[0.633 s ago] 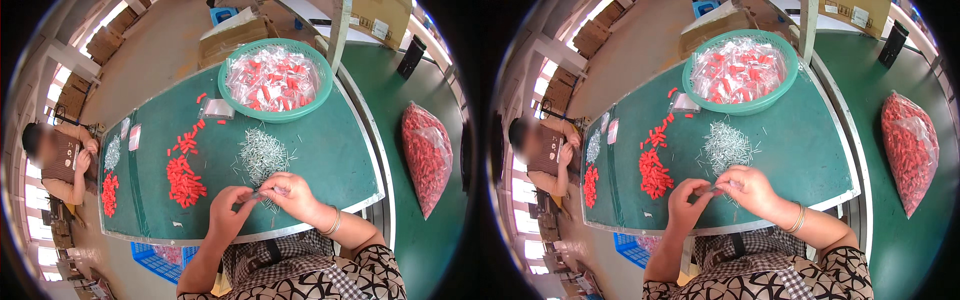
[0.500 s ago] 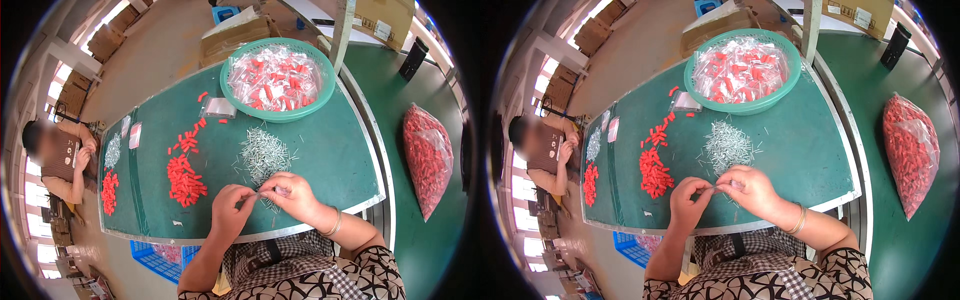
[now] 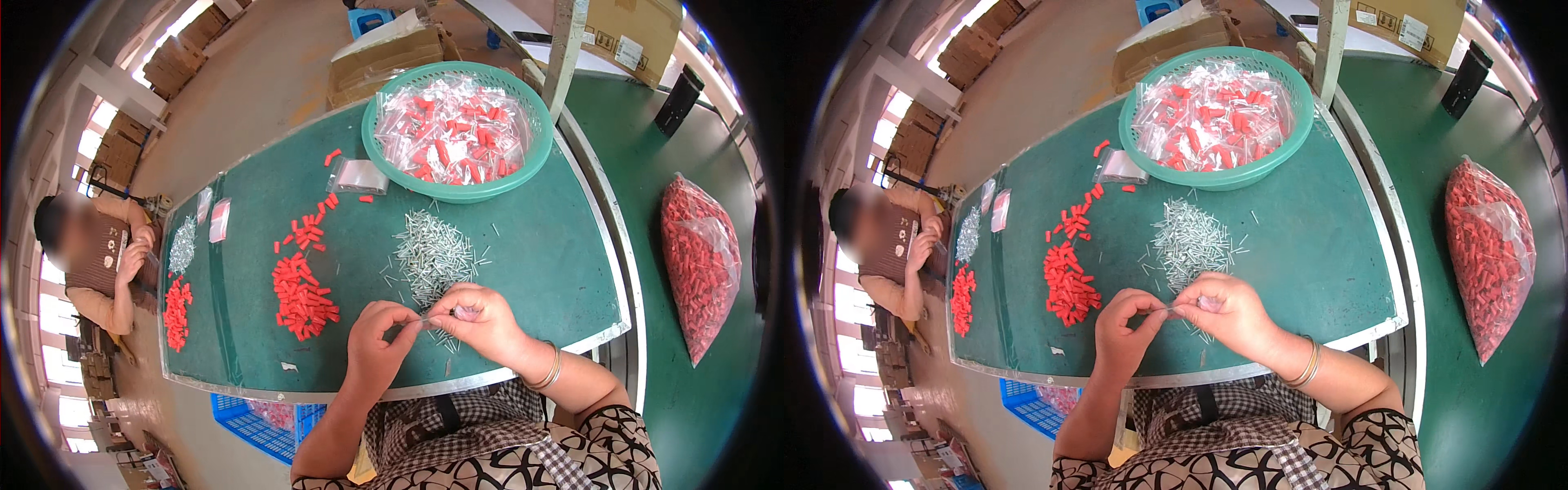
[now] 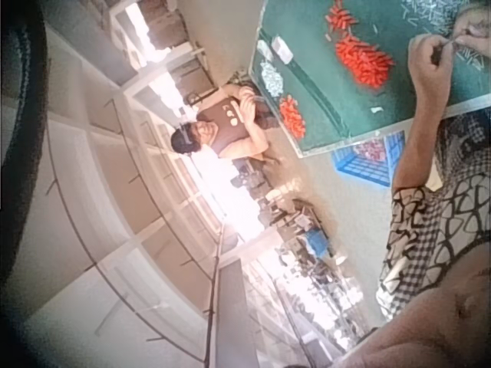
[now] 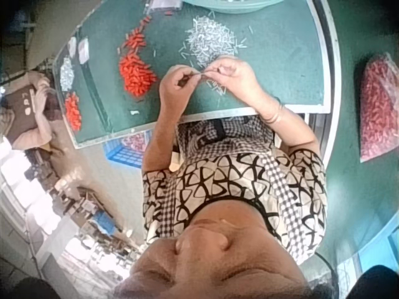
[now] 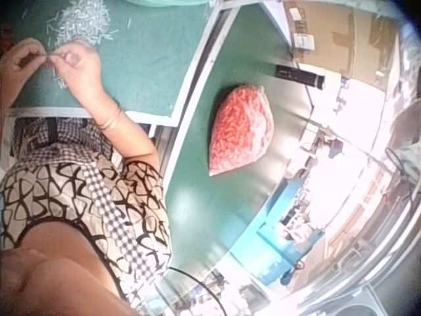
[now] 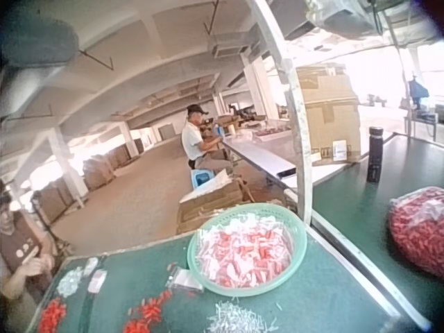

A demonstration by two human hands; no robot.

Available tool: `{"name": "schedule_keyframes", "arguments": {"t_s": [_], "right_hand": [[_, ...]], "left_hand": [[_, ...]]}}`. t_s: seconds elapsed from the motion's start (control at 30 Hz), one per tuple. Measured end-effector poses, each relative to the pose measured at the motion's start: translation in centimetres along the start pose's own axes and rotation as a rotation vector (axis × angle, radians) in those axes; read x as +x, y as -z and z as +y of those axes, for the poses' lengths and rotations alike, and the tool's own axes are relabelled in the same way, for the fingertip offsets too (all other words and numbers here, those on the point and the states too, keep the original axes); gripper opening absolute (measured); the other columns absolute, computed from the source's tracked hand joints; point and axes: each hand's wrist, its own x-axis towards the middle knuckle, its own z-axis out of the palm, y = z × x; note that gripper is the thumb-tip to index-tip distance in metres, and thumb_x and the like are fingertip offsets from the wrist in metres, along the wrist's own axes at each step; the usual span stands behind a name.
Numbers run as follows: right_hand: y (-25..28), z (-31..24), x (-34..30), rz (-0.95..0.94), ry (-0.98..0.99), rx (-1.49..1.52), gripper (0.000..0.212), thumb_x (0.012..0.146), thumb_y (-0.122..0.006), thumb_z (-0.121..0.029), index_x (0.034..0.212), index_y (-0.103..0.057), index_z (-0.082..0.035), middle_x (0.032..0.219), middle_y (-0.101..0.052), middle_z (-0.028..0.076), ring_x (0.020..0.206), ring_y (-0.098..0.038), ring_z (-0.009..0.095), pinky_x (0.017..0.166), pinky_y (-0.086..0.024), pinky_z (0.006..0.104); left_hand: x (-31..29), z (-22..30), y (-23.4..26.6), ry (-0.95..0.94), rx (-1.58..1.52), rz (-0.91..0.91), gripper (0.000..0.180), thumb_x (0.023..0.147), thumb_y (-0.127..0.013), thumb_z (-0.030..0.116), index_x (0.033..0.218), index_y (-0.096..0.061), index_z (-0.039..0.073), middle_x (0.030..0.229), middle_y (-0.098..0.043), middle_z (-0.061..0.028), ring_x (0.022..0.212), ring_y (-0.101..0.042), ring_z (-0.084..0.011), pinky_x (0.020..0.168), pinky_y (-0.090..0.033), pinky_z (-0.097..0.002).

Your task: The person sorts metal pins and red plastic caps into small plastic bags by hand at an assembly station.

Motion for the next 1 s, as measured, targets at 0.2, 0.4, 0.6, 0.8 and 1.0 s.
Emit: {"name": "schedule_keyframes", "arguments": {"t_s": [0.2, 0.4, 0.6, 0.8, 1.0], "right_hand": [[0.3, -0.3, 0.0, -0.047, -0.034, 0.068, 0.004, 0.085, -0.07, -0.007, 0.086, -0.068, -0.004, 0.081, -0.062, 0.004, 0.075, -0.058, 0.012, 0.067, -0.047, 0.0274], [0.3, 0.0, -0.2, -0.024, -0.263, 0.342, 0.005, 0.085, -0.07, -0.007, 0.086, -0.068, -0.003, 0.08, -0.063, 0.004, 0.076, -0.06, 0.012, 0.068, -0.048, 0.0268], [0.0, -0.3, 0.1, -0.054, -0.044, 0.032, 0.005, 0.085, -0.07, -0.006, 0.088, -0.068, -0.003, 0.083, -0.062, 0.004, 0.078, -0.06, 0.012, 0.069, -0.048, 0.0264], [-0.1, 0.1, -0.1, -0.04, -0.153, 0.138, 0.005, 0.084, -0.071, -0.008, 0.088, -0.07, -0.005, 0.084, -0.062, 0.004, 0.076, -0.06, 0.013, 0.069, -0.048, 0.0272], [0.1, -0.4, -0.1, -0.064, -0.125, 0.057, 0.005, 0.084, -0.071, -0.009, 0.088, -0.07, -0.005, 0.083, -0.061, 0.004, 0.076, -0.06, 0.013, 0.068, -0.048, 0.0276]], "left_hand": [[-0.1, 0.4, 0.2, 0.022, 0.0, -0.014, 0.01, 0.075, -0.071, -0.001, 0.083, -0.065, 0.002, 0.082, -0.063, -0.007, 0.079, -0.06, -0.0202, 0.068, -0.047, -0.0302], [-0.2, -0.5, 1.1, 0.092, -0.07, -0.02, 0.01, 0.076, -0.07, -0.002, 0.084, -0.065, 0.001, 0.084, -0.063, -0.0069, 0.076, -0.061, -0.0159, 0.067, -0.05, -0.026], [-0.2, 0.2, 0.5, 0.035, -0.048, 0.001, 0.01, 0.076, -0.068, -0.006, 0.081, -0.062, 0.0, 0.08, -0.061, -0.0044, 0.072, -0.057, -0.011, 0.065, -0.046, -0.0239], [-0.3, 0.5, 0.4, 0.088, -0.056, -0.03, 0.009, 0.076, -0.069, -0.004, 0.083, -0.065, 0.001, 0.082, -0.062, -0.0056, 0.072, -0.06, -0.0139, 0.065, -0.048, -0.025], [-0.5, 0.5, 0.2, 0.073, -0.096, 0.009, 0.008, 0.077, -0.069, -0.004, 0.084, -0.065, 0.0, 0.082, -0.062, -0.0048, 0.071, -0.059, -0.0117, 0.065, -0.048, -0.0242]]}}
